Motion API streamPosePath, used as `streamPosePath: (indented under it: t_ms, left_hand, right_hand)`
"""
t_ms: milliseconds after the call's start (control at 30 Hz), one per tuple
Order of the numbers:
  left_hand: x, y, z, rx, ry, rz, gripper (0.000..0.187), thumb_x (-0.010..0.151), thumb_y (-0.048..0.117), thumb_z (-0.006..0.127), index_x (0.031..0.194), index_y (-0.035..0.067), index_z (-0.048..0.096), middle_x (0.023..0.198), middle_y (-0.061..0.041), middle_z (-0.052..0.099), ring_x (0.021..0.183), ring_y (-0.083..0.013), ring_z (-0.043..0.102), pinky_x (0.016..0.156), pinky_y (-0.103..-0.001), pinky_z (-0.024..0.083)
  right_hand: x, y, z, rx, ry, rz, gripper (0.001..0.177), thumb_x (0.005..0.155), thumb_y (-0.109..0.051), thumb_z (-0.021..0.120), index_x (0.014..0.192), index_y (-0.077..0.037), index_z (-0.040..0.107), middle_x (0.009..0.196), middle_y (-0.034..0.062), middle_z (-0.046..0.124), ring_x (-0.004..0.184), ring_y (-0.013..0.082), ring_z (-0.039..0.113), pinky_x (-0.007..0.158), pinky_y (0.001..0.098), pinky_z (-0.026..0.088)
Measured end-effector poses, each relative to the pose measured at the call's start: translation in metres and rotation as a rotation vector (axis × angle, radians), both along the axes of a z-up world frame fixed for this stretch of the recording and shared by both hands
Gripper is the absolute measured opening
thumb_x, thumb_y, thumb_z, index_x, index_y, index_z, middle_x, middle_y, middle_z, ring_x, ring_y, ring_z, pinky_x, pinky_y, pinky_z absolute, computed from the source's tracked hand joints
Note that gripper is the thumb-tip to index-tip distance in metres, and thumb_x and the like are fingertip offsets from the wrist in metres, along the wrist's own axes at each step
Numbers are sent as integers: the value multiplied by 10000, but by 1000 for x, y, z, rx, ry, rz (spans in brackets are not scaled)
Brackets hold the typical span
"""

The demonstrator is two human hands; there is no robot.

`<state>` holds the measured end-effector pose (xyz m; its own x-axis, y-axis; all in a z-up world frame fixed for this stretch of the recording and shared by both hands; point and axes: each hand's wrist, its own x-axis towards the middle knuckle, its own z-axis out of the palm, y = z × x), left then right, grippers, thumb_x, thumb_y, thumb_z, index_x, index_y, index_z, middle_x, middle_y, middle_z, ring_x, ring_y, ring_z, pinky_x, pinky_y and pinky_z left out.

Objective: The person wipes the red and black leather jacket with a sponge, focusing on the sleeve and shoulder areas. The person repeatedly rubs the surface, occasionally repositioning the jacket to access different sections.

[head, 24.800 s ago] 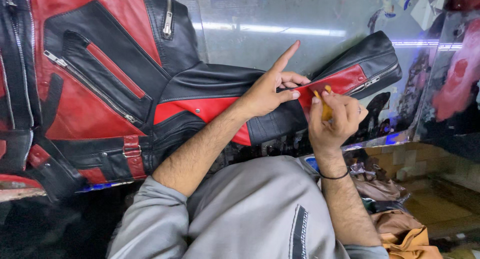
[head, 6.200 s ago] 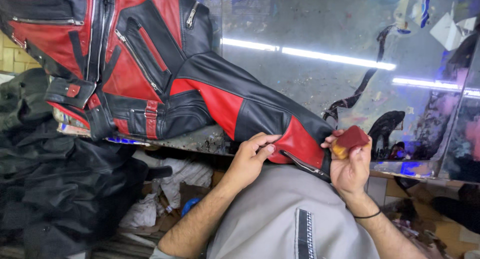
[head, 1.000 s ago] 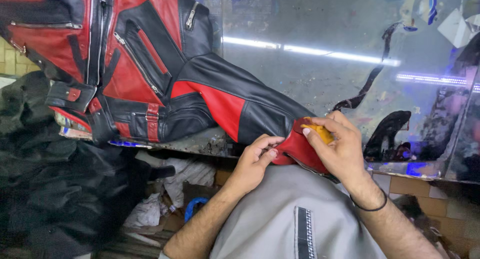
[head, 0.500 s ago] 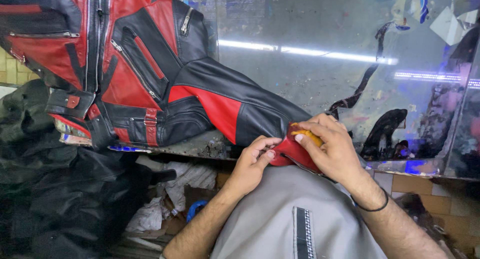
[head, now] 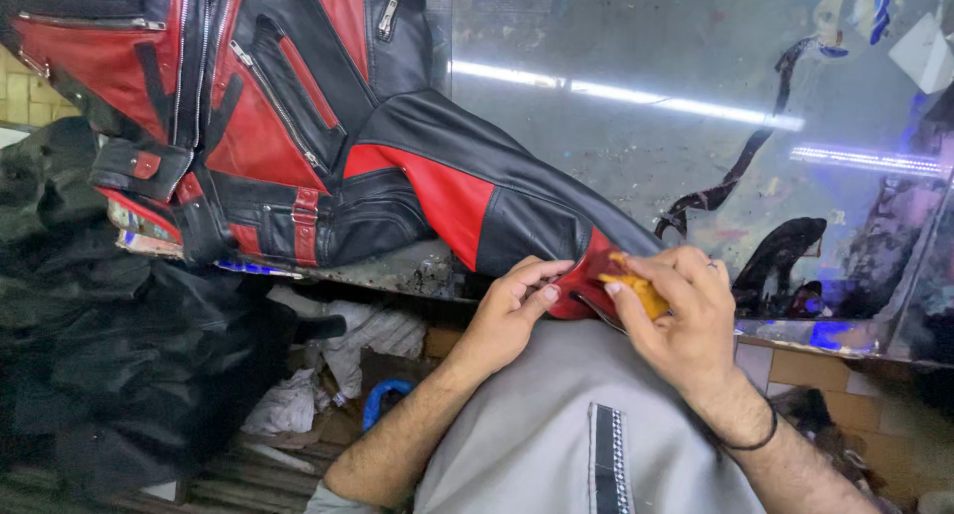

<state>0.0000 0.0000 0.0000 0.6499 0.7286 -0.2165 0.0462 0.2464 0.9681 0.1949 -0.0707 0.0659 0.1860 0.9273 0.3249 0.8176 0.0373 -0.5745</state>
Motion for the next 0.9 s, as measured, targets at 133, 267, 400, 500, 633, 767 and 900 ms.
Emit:
streamPosePath:
  t_ms: [133,267,400,500,633,767,900]
  left_hand:
    - [1,1,0,24,-14,6,342,1005,-21,537,1335,-29,626,1083,-14,582,1008,-87,561,923,-211,459]
    - [-2,-4,-3,-44,-22,19,339,1011,-16,539,1339,-26,628,1054,-10,554,978,-87,536,880,-218,460]
    - [-2,-3,-7,-23,-33,27,331,1012,-6,555,1333,-21,635,1060,-10,555,991,-89,531,886,-221,456]
    - [-6,-4,-8,53,3,39,329,991,-4,600,1317,-11,649,1058,-24,568,972,-103,535,877,-232,459]
    - [-15,-2,5,221,67,60,316,959,8,662,1275,7,666,1046,-59,641,952,-135,620,859,-258,518]
    - [-22,7,19,414,153,132,278,953,33,683,1231,17,675,1089,-87,668,949,-168,674,836,-278,541]
    - [-24,30,31,563,218,229,240,963,44,679,1201,22,692,1100,-105,659,971,-204,674,836,-296,540]
  right_hand:
    - [-4,-2,1,-22,-2,71,270,775,-138,826,1030,-101,745,880,28,649,823,219,627,727,381,382]
    - [-3,0,1,25,112,-50,248,856,-121,797,1090,-93,718,922,35,625,845,215,612,781,349,428]
    - [7,2,-10,-62,89,43,239,816,-123,803,1035,-51,739,881,78,667,809,238,650,730,374,452]
    - [34,-13,-23,47,252,-54,217,969,-118,751,1137,6,689,1016,119,672,914,217,653,820,320,514]
    - [76,-54,-47,158,970,-285,240,1108,-106,674,1299,21,602,1120,75,652,919,142,621,857,298,514]
    - [93,-109,-70,151,1173,-362,253,1128,-132,620,1309,42,590,1158,121,662,972,185,640,917,347,525]
    - [76,-153,-85,210,1449,-438,367,1048,-251,615,1312,2,583,1230,125,665,1085,251,676,1045,446,547]
